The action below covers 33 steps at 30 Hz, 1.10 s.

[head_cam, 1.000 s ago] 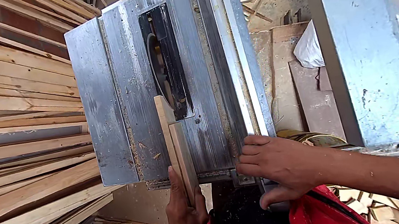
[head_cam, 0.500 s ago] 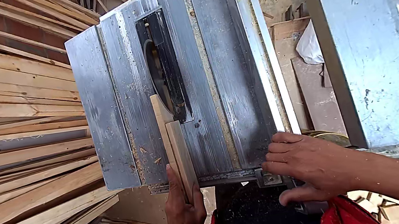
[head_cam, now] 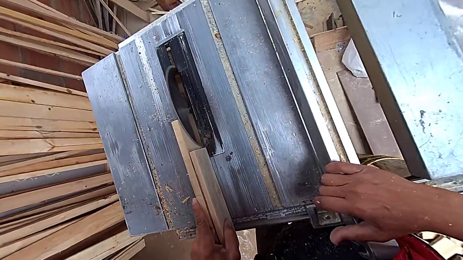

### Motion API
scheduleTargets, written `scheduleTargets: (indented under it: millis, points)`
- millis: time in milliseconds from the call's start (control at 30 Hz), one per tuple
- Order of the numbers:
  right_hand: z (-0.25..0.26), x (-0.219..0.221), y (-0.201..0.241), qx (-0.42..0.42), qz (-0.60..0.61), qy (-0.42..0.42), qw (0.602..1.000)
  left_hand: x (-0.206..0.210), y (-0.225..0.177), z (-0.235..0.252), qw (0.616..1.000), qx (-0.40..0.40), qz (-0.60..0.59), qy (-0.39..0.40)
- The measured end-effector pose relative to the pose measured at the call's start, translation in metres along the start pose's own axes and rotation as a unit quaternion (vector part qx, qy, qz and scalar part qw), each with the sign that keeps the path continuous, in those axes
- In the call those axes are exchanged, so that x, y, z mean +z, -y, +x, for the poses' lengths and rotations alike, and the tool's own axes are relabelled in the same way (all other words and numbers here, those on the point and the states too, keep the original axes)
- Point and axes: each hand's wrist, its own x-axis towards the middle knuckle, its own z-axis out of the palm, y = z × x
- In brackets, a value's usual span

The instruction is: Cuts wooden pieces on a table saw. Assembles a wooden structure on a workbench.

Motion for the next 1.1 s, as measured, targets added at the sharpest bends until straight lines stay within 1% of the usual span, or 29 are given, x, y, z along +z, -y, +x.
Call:
scheduleTargets:
  millis: [200,300,333,367,400,467,500,567,667,733,767,800,867,900,933,967,1000,1033,1067,1100]
  points:
    - [0.000,0.003,0.001,0.006,0.004,-0.012,1.000,-0.001,0.000,0.004,1.000,0.002,0.004,-0.008]
    - [0.007,-0.001,0.009,0.044,-0.002,-0.007,0.999,-0.005,0.012,-0.012,0.999,-0.019,-0.036,0.005]
    - [0.011,0.000,0.014,0.068,-0.009,-0.010,0.998,-0.005,0.020,-0.024,0.997,-0.032,-0.068,0.007]
    - [0.017,0.001,0.020,0.097,-0.015,-0.010,0.995,-0.006,0.028,-0.038,0.991,-0.050,-0.125,0.012]
    - [0.024,0.002,0.027,0.130,-0.010,-0.006,0.991,-0.007,0.035,-0.053,0.976,-0.070,-0.204,0.020]
    - [0.042,0.003,0.043,0.196,0.043,-0.003,0.980,-0.007,0.050,-0.077,0.922,-0.105,-0.371,0.032]
    - [0.053,0.003,0.053,0.225,0.095,0.008,0.970,-0.006,0.056,-0.086,0.891,-0.118,-0.437,0.034]
    - [0.077,0.013,0.070,0.266,0.192,0.033,0.944,-0.004,0.063,-0.099,0.840,-0.121,-0.527,0.038]
    - [0.111,0.035,0.083,0.312,0.333,0.084,0.886,0.002,0.063,-0.105,0.791,-0.078,-0.605,0.044]
    - [0.122,0.039,0.088,0.324,0.409,0.091,0.848,0.007,0.058,-0.098,0.761,-0.035,-0.645,0.062]
    - [0.124,0.044,0.091,0.327,0.449,0.067,0.829,0.012,0.057,-0.090,0.751,-0.005,-0.656,0.076]
    - [0.125,0.049,0.096,0.327,0.493,0.024,0.806,0.016,0.055,-0.081,0.742,0.026,-0.663,0.093]
    - [0.130,0.056,0.108,0.338,0.565,-0.081,0.748,0.021,0.049,-0.061,0.733,0.074,-0.664,0.131]
    - [0.133,0.058,0.113,0.352,0.580,-0.133,0.723,0.024,0.047,-0.053,0.738,0.090,-0.652,0.149]
    - [0.135,0.061,0.118,0.372,0.582,-0.178,0.701,0.026,0.046,-0.048,0.758,0.098,-0.624,0.164]
    - [0.136,0.066,0.122,0.397,0.571,-0.216,0.685,0.026,0.047,-0.044,0.796,0.104,-0.570,0.178]
    - [0.137,0.073,0.127,0.427,0.544,-0.244,0.680,0.023,0.051,-0.040,0.841,0.113,-0.491,0.195]
    - [0.136,0.080,0.132,0.463,0.499,-0.258,0.686,0.020,0.057,-0.037,0.879,0.125,-0.409,0.210]
    - [0.134,0.086,0.138,0.504,0.436,-0.255,0.701,0.016,0.066,-0.035,0.904,0.140,-0.339,0.219]
    - [0.132,0.090,0.144,0.544,0.360,-0.237,0.720,0.010,0.079,-0.032,0.916,0.156,-0.297,0.221]
